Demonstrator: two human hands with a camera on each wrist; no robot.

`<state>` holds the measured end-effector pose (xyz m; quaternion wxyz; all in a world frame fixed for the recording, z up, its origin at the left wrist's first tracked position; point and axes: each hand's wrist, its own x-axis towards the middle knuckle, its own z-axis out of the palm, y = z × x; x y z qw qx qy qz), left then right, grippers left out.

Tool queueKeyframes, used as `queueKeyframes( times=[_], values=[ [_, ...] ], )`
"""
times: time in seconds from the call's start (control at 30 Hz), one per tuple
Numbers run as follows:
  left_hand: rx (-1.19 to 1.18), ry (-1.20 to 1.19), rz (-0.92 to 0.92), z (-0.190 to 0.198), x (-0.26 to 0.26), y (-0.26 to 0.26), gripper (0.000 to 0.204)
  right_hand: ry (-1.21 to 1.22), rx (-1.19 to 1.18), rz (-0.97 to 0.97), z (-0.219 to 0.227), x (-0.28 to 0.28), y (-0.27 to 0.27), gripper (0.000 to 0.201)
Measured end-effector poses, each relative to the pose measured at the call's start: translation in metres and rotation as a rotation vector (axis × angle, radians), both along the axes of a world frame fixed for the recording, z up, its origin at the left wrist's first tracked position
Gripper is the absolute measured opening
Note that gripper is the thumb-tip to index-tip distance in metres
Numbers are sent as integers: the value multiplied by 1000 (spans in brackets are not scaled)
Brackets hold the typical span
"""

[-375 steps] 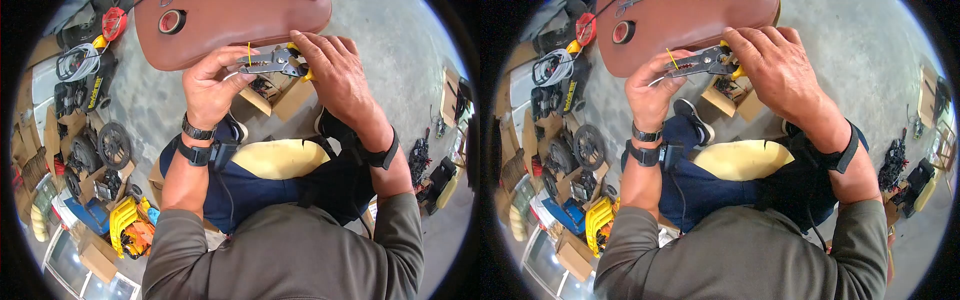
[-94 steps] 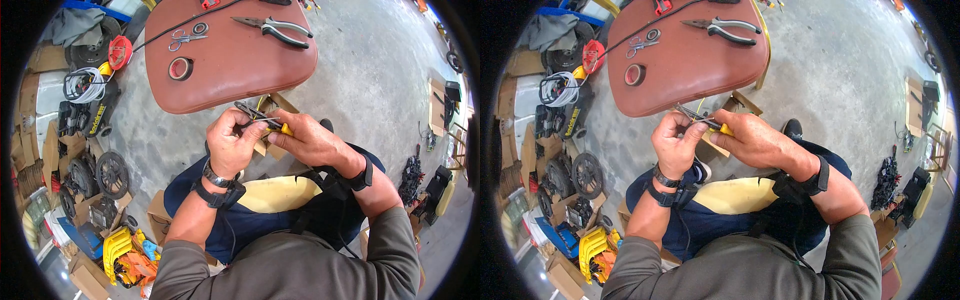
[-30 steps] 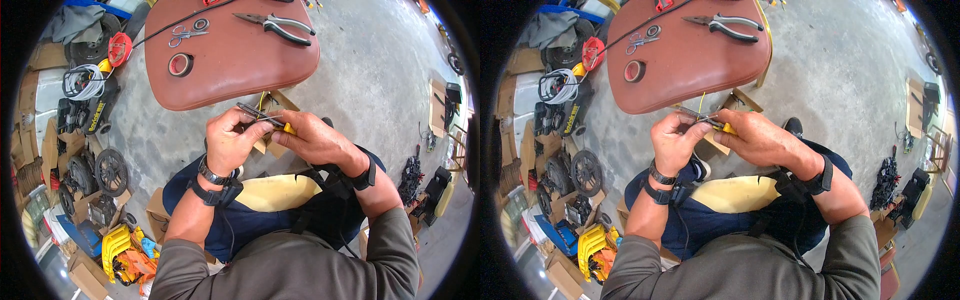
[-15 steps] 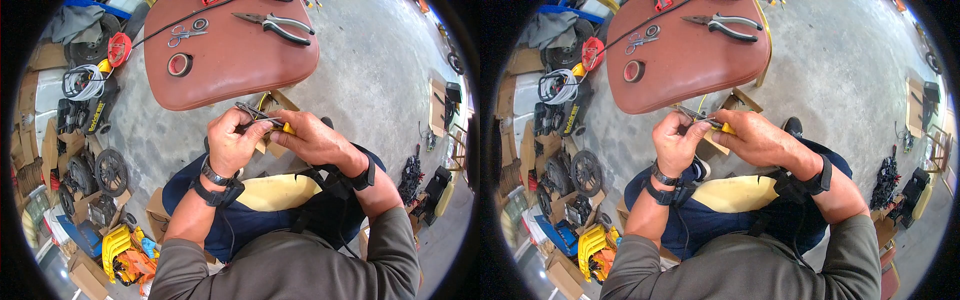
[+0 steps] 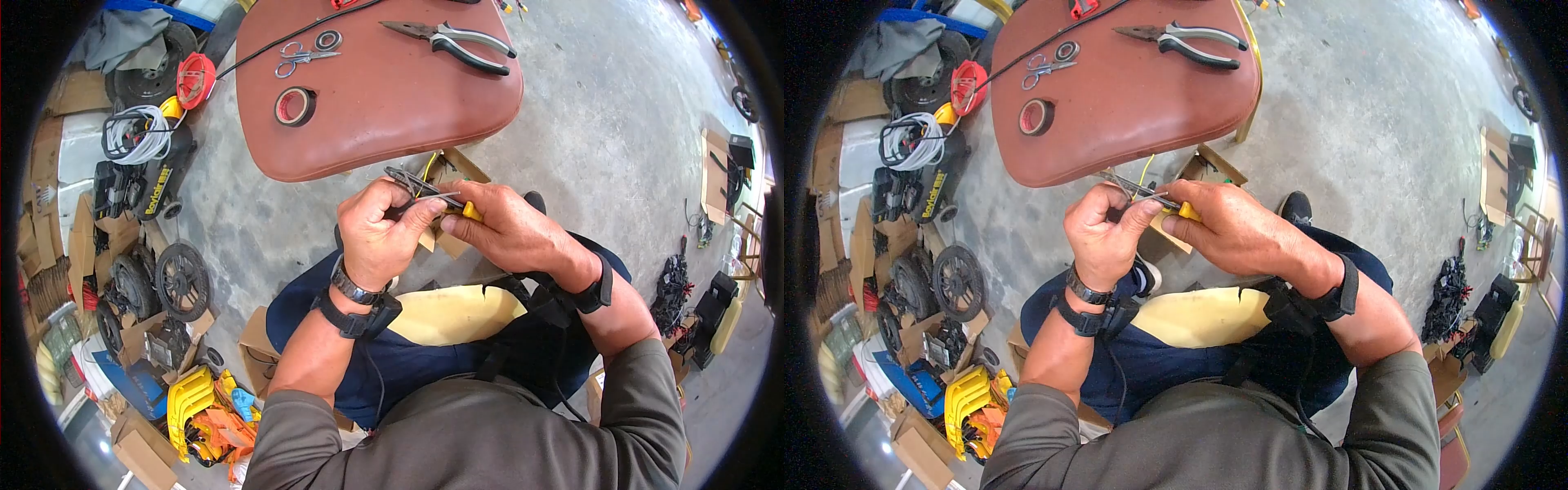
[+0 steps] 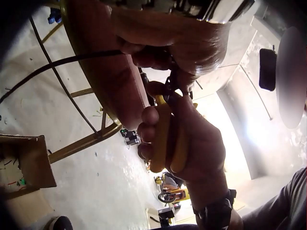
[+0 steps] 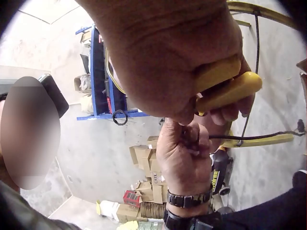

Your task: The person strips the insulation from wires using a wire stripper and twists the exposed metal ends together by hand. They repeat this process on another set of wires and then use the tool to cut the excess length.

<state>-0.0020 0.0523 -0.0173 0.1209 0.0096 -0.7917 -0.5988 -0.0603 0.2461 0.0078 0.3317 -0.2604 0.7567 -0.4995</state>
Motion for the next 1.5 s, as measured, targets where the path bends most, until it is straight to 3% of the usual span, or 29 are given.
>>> queueKeyframes(
  times=[1.5],
  values=[
    [-50, -29, 113, -1, 2, 0, 44, -22, -55, -74, -3, 7, -6, 41]
  ],
)
